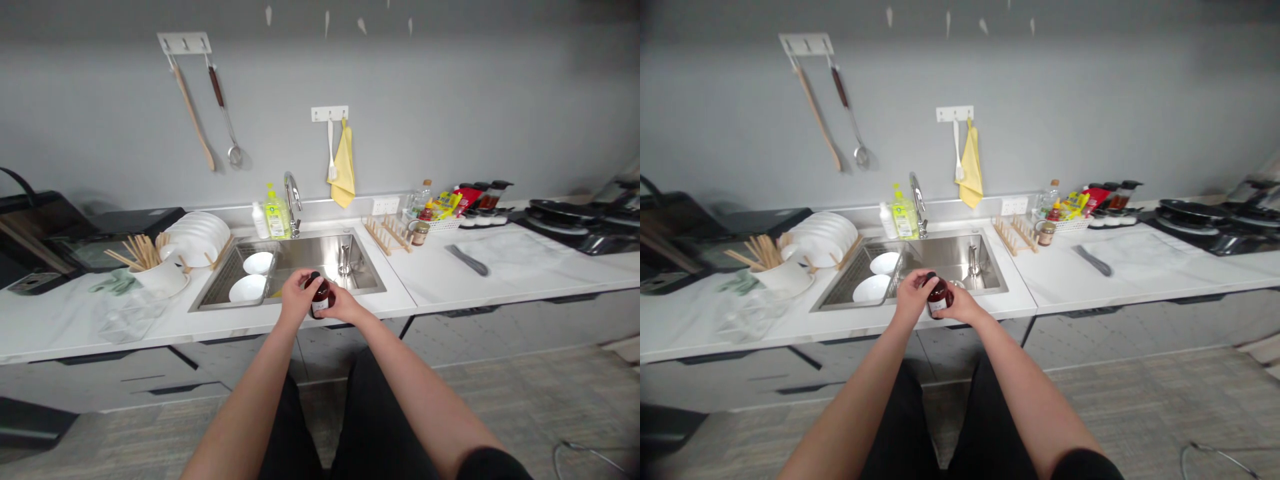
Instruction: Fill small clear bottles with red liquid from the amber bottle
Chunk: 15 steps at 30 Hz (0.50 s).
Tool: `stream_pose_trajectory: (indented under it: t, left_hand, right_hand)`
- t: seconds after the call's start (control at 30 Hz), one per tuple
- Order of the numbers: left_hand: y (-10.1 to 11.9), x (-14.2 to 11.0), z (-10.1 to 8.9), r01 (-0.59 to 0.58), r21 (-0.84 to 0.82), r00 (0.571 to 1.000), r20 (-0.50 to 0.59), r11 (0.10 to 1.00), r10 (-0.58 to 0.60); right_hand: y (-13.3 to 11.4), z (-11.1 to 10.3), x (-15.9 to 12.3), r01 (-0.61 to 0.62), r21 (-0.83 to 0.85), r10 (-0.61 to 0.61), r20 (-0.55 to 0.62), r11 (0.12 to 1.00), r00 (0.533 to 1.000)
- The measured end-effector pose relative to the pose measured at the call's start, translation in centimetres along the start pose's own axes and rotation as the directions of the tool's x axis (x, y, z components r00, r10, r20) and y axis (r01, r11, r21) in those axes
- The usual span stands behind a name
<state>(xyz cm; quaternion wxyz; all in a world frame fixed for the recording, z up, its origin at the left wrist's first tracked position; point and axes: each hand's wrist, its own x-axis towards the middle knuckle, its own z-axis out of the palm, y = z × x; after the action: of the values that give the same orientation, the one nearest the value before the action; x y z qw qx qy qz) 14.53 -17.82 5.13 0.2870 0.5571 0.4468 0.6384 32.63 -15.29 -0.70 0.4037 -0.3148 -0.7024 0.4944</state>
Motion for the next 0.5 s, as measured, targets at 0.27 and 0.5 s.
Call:
stream_pose_trajectory:
  t: [0.27, 0.5]
  left_hand:
    - [1.8, 0.3, -2.3, 0.053, -0.331, 0.993, -0.081, 0.942, -0.084]
    - [-0.7, -0.8, -10.0, 0.152, -0.401, 0.956, -0.174, 0.904, -0.238]
  right_hand:
    - [-0.2, -0.2, 0.0, 0.002, -0.035, -0.003, -0.025, 0.999, 1.000]
    - [-0.4, -0.3, -0.1, 0.013, -0.068, -0.015, -0.017, 0.998, 1.000]
